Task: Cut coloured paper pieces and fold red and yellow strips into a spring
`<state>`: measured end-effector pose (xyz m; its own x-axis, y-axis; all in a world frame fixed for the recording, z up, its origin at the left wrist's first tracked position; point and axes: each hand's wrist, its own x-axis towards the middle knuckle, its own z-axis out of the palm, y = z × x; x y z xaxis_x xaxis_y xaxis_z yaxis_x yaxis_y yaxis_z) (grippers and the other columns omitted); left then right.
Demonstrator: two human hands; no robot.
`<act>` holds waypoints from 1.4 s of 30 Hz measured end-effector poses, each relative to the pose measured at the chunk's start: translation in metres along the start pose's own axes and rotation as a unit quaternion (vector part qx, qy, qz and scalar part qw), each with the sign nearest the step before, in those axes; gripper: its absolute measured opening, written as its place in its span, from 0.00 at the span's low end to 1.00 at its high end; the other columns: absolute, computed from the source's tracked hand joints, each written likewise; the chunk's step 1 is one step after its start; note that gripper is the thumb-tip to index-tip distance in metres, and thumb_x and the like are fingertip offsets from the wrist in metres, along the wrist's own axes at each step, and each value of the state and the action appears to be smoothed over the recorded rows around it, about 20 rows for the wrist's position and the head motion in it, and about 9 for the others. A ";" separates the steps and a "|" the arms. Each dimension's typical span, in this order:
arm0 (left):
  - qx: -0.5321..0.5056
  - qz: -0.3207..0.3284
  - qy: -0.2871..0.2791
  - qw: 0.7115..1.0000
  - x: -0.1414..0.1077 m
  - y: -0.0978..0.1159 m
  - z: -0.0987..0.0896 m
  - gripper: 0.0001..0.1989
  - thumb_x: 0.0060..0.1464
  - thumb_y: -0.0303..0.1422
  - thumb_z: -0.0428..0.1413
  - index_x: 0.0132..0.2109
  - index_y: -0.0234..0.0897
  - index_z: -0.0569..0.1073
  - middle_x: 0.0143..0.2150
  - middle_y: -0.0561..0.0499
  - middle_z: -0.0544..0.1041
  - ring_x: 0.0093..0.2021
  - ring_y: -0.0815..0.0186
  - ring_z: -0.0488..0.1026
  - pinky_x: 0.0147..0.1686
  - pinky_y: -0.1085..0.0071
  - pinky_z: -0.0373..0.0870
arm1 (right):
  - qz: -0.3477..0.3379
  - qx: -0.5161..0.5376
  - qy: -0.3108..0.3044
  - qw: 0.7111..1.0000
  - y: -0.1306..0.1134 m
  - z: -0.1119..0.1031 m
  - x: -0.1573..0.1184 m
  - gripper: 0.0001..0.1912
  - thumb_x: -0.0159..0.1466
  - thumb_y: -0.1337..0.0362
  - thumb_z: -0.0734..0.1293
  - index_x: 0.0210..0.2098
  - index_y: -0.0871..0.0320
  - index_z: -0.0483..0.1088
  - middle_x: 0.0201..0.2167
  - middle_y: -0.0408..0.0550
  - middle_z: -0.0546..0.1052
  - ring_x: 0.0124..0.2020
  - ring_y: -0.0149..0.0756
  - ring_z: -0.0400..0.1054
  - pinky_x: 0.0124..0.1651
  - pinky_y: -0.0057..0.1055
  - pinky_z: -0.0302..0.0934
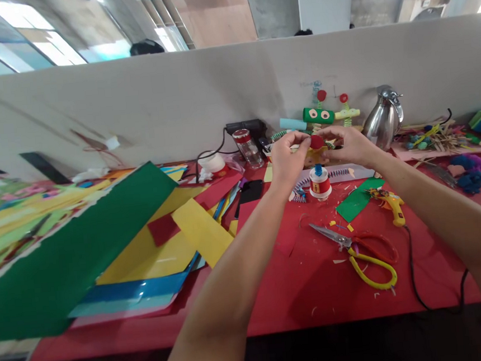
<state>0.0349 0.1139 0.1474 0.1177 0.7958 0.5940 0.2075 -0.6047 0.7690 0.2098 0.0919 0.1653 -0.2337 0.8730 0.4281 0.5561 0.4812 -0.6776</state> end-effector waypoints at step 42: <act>0.015 0.015 0.073 0.997 -0.005 0.000 0.010 0.04 0.53 0.28 0.56 0.30 0.40 0.72 0.30 0.55 0.77 0.34 0.67 0.73 0.40 0.69 0.69 | 0.047 0.156 0.249 0.955 -0.003 0.001 -0.024 0.05 0.59 0.61 0.68 0.29 0.55 0.72 0.28 0.42 0.73 0.34 0.33 0.68 0.42 0.35 0.64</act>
<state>0.0440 0.1102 0.1419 -0.0174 0.7626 0.6466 0.2360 -0.6253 0.7439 0.2131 0.0699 0.1561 0.2575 0.8045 0.5353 0.2734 0.4706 -0.8389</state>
